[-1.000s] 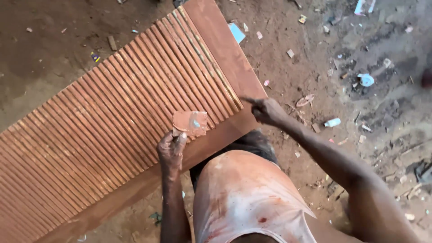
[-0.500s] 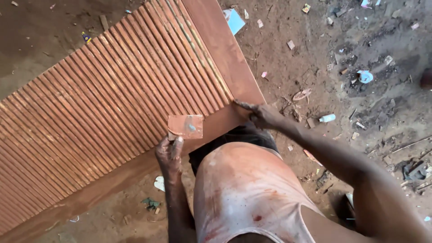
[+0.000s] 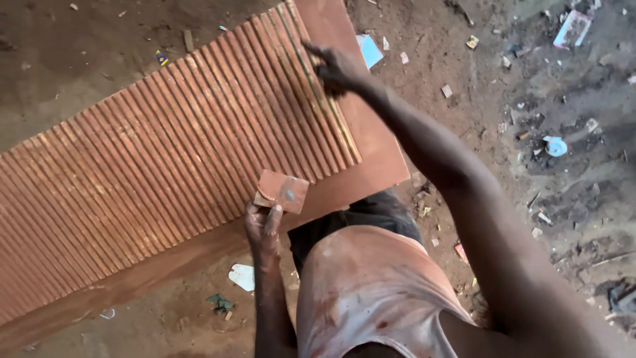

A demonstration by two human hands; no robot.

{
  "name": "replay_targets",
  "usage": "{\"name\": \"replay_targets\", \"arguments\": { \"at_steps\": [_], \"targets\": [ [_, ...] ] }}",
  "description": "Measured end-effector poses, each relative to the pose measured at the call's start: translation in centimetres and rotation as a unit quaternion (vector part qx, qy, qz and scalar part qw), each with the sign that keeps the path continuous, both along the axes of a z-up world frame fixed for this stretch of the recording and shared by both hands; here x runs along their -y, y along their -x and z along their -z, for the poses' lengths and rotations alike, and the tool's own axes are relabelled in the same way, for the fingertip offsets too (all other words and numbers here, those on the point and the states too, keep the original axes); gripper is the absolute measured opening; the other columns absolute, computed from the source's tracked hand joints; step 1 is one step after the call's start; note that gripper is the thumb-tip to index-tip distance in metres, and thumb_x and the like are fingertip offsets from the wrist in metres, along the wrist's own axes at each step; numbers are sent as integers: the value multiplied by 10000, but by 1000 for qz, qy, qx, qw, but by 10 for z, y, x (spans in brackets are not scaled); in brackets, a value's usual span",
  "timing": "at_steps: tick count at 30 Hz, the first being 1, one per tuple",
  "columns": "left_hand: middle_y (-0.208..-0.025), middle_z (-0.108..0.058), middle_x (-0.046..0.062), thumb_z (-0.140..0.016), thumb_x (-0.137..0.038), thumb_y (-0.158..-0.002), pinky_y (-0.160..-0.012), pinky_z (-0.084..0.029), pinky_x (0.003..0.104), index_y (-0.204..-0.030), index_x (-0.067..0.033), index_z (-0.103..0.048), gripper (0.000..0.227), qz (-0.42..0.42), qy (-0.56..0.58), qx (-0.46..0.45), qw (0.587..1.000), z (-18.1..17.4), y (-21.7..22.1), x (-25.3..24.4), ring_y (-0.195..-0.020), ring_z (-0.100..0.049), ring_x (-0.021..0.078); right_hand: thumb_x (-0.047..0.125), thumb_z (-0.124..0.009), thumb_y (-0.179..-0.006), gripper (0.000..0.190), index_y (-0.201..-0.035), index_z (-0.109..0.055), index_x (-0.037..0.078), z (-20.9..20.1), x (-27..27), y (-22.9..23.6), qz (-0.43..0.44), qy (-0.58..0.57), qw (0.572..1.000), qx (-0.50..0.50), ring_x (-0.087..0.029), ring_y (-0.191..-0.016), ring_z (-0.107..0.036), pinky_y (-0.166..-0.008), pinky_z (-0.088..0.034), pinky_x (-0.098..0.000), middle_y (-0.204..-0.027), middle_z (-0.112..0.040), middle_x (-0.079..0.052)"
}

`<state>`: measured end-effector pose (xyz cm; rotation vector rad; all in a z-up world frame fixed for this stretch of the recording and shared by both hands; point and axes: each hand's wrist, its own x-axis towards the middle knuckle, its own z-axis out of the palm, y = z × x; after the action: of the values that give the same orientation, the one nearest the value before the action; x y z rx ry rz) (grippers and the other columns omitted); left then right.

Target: The person applies a liquid finish to a slatted wooden panel using a small block, then dips the block into a container of finish to reload it.

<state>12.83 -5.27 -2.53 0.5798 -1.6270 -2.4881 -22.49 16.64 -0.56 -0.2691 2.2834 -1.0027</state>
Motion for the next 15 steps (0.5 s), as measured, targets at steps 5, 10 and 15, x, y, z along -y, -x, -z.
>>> {"name": "replay_targets", "arguments": {
  "at_steps": [5,10,15],
  "targets": [
    [-1091,-620,19,-684,-47,-1003,-919,-494,274,-1166,-16,-585,194,-68,8,1,998,6,-15,-1,-1011,-580,101,28,-392,-888,782,-1619,-331,300,23,41,72,26,-25,999,-15,-221,-521,-697,-504,-610,-376,-717,-727,-149],
    [-1067,-640,-9,-652,-59,-936,-873,-494,248,-1152,-41,-608,222,-95,-5,74,993,-12,-13,3,-970,-586,75,10,-355,-874,790,-1599,-417,318,22,44,89,9,-71,996,-61,-209,-543,-710,-527,-619,-371,-740,-724,-139],
    [-1055,-594,-5,-677,-41,-1001,-859,-465,244,-1164,-21,-604,180,-81,-28,36,996,-10,-1,10,-950,-546,79,-3,-369,-872,795,-1610,-394,292,13,37,69,-27,-88,988,-124,-232,-544,-714,-551,-627,-378,-718,-715,-186]
  ]
}}
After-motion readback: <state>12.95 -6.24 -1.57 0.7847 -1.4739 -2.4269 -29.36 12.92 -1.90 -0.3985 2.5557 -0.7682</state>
